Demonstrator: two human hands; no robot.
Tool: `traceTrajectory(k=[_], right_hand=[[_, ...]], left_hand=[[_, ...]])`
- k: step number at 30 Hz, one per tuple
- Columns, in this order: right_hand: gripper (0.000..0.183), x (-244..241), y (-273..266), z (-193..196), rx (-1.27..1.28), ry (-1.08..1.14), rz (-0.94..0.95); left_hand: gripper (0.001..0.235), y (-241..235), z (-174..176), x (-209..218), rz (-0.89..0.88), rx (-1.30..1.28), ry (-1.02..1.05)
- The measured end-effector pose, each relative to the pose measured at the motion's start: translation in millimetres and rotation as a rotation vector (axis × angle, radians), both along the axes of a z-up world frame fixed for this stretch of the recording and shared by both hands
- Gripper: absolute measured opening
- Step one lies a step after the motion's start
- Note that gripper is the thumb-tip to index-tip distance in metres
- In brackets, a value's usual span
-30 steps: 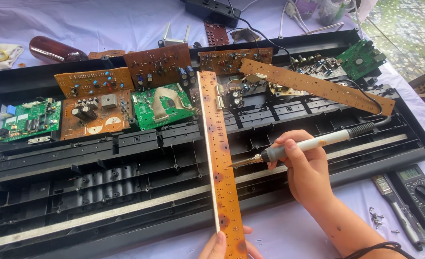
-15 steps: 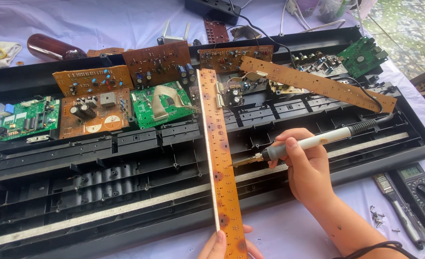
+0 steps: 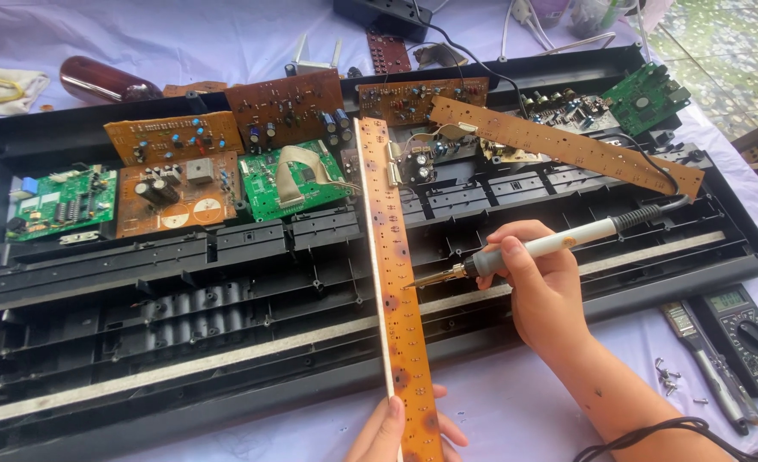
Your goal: The person uses a soldering iron to apply heat to specific points on a long, narrow circuit board. They hold the board steady with one hand while carefully maneuvering the soldering iron tip along the board's surface with the other hand.
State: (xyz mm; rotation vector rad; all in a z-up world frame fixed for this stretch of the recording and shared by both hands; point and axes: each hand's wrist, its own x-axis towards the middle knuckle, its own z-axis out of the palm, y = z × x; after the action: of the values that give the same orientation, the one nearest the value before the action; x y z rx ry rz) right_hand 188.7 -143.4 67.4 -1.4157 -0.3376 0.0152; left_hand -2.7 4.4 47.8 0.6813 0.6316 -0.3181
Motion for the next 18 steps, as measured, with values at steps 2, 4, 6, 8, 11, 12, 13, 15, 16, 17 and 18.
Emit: traceTrajectory(k=[2, 4, 6, 8, 11, 12, 13, 15, 16, 17, 18], right_hand=[[0.017, 0, 1, 2, -0.007, -0.004, -0.004], [0.018, 0, 1, 3, -0.011, -0.007, -0.001], [0.020, 0, 1, 4, -0.067, 0.004, -0.027], [0.021, -2, 2, 7, -0.058, 0.010, -0.014], [0.021, 0, 2, 8, -0.059, 0.019, -0.007], [0.020, 0, 2, 6, -0.067, 0.029, -0.008], [0.020, 0, 1, 7, -0.067, 0.028, -0.004], [0.020, 0, 2, 8, -0.067, 0.026, -0.002], [0.020, 1, 2, 8, -0.065, 0.024, 0.003], [0.020, 1, 2, 7, -0.069, 0.015, 0.001], [0.021, 1, 2, 6, -0.073, 0.005, 0.000]], left_hand=[[0.063, 1, 7, 1, 0.006, -0.006, 0.014], [0.062, -2, 13, -1, 0.019, -0.010, 0.029], [0.063, -4, 18, -1, 0.045, 0.025, 0.077], [0.060, -11, 30, -2, 0.116, 0.114, 0.169], [0.054, -23, 8, -10, 0.253, 0.268, 0.183], [0.053, -27, -8, -15, 0.319, 0.334, 0.112], [0.053, -29, -27, -24, 0.323, 0.333, 0.112], [0.072, -31, -65, -42, 0.388, 0.645, -0.035], [0.072, -18, -62, -24, 0.393, 0.647, -0.036], [0.068, -5, -58, -9, 0.236, 0.481, 0.220], [0.066, 9, -55, 6, 0.077, 0.305, 0.468]])
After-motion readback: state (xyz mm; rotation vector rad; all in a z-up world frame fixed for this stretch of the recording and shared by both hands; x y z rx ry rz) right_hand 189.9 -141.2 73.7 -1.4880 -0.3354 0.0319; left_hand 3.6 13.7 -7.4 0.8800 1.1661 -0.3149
